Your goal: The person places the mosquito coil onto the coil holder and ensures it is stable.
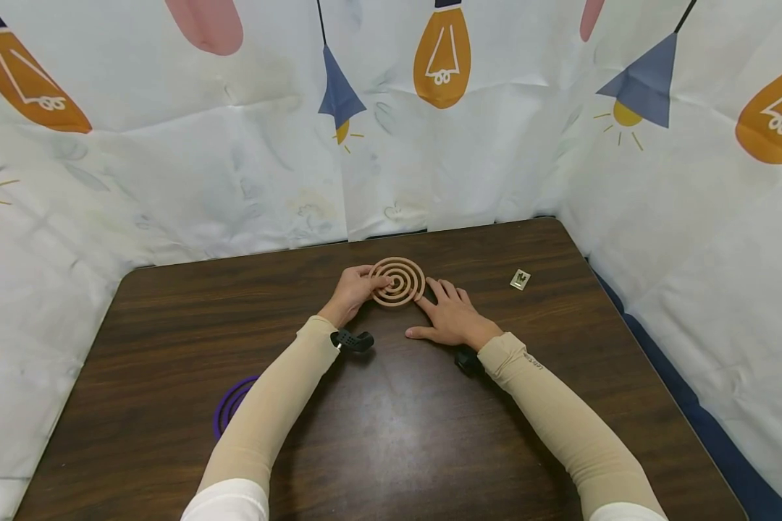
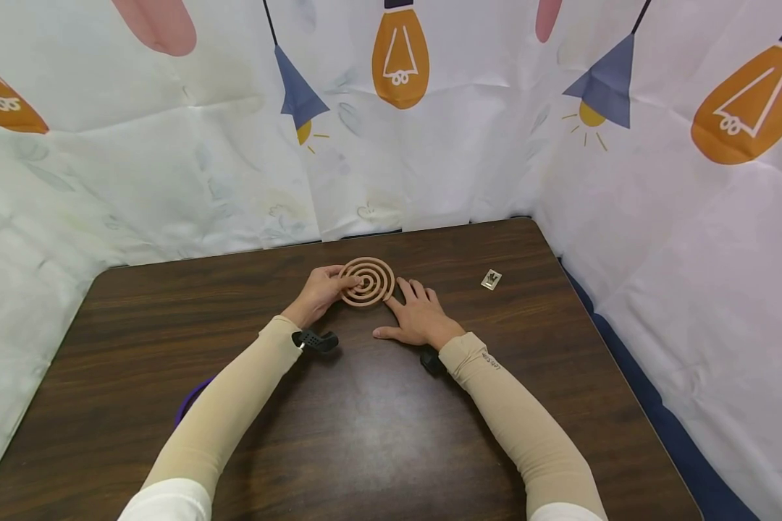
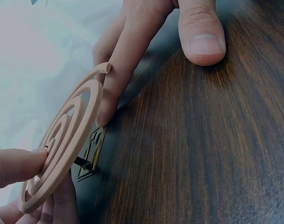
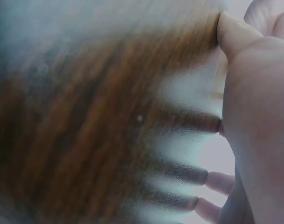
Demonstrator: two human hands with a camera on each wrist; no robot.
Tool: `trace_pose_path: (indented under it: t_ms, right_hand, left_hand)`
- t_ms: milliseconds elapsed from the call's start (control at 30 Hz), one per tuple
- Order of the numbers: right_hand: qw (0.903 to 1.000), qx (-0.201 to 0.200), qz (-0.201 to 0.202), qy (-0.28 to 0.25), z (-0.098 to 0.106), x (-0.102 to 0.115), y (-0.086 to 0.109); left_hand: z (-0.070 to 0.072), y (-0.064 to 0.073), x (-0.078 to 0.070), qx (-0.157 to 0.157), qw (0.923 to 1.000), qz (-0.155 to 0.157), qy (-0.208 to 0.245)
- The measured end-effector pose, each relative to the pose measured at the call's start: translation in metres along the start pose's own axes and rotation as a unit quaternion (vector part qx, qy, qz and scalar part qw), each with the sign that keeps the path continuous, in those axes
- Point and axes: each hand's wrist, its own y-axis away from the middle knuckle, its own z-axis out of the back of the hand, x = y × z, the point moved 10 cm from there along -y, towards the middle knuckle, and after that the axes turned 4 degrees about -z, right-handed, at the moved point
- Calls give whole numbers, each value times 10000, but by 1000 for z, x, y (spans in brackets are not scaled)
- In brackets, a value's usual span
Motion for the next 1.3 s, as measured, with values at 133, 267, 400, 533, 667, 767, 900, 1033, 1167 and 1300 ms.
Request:
trace_pose_path:
  t_ms: [133, 267, 400, 533, 667, 767, 900, 1033, 1167, 1300]
  right_hand:
    - [10000, -7, -5, 16, 1, 0, 0]
    - [10000, -15, -3, 33, 3, 0, 0]
    - [10000, -43, 17, 60, 5, 1, 1]
    - [10000, -57, 15, 76, 8, 2, 2]
    - [9999, -60, 14, 88, 10, 3, 3]
    - [9999, -66, 18, 94, 10, 3, 3]
    - [10000, -65, 21, 61, 8, 2, 2]
    - [10000, 4, 24, 50, 5, 2, 1]
    - [9999, 94, -32, 48, 3, 2, 2]
    - [9998, 142, -95, 92, 0, 1, 3]
  left_hand:
    - [0, 0, -2, -18, 10000, 1, 27]
    - [0, 1, -3, -27, 10000, 16, 42]
    - [-1, 1, -4, -12, 10000, 47, 47]
    - [-2, 1, -6, 5, 10000, 39, 48]
    - [-1, 1, -7, 6, 10000, 19, 28]
    - [-1, 1, -7, -3, 10000, 6, -9]
    - [-1, 2, -7, -10, 10000, -19, -57]
    - [0, 4, -6, -39, 10000, -36, -77]
    - [1, 7, -5, -52, 9999, -51, -80]
    - [1, 8, -2, -27, 10000, -21, -66]
